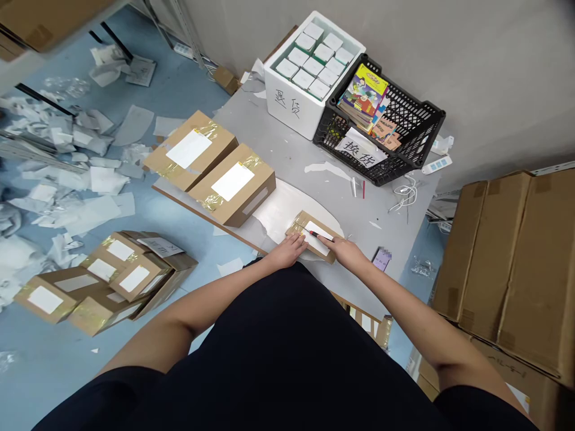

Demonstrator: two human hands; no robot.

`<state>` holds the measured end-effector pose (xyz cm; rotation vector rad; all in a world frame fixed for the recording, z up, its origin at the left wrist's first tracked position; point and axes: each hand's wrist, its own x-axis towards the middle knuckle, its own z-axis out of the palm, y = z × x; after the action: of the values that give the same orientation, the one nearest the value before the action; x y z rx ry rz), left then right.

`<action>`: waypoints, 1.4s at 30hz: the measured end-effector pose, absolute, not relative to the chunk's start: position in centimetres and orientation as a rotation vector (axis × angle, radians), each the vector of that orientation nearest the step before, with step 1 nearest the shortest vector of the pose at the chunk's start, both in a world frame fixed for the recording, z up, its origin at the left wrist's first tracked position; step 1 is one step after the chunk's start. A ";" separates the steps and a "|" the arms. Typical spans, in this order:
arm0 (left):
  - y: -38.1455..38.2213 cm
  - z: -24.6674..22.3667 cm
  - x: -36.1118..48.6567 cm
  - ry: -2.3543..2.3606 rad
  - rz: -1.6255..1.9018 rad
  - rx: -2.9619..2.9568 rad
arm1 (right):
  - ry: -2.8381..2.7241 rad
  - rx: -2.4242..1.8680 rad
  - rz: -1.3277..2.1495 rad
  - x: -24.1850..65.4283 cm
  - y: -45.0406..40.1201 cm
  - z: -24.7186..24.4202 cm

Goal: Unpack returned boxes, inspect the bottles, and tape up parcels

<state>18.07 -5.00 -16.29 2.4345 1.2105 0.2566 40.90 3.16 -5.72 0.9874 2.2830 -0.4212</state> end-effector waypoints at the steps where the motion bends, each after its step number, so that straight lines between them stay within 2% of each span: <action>1: -5.0 -16.4 18.1 1.215 0.257 2.440 | 2.275 0.988 -0.415 41.2 3.1 -5.7; 19: -5.0 -16.2 18.2 1.215 0.123 2.430 | 2.064 1.137 -0.360 50.2 -1.8 -1.6; 29: -4.3 -15.0 18.1 1.160 0.010 2.497 | 2.037 1.331 -0.456 53.1 -4.9 -2.2; 32: -3.7 -14.4 17.9 1.144 0.034 2.533 | 1.995 1.641 -0.733 55.1 -7.0 -3.4; 37: -1.7 -13.0 18.3 1.022 0.032 2.551 | 1.566 2.514 -1.665 53.5 -11.2 -8.2; 42: 1.7 -12.5 20.0 0.896 -0.033 2.679 | 1.213 2.804 -2.269 47.7 -12.7 -12.4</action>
<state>20.02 1.69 -12.48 2.6794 0.8961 -0.0331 47.73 -12.65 -12.43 2.8040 1.2132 -2.2686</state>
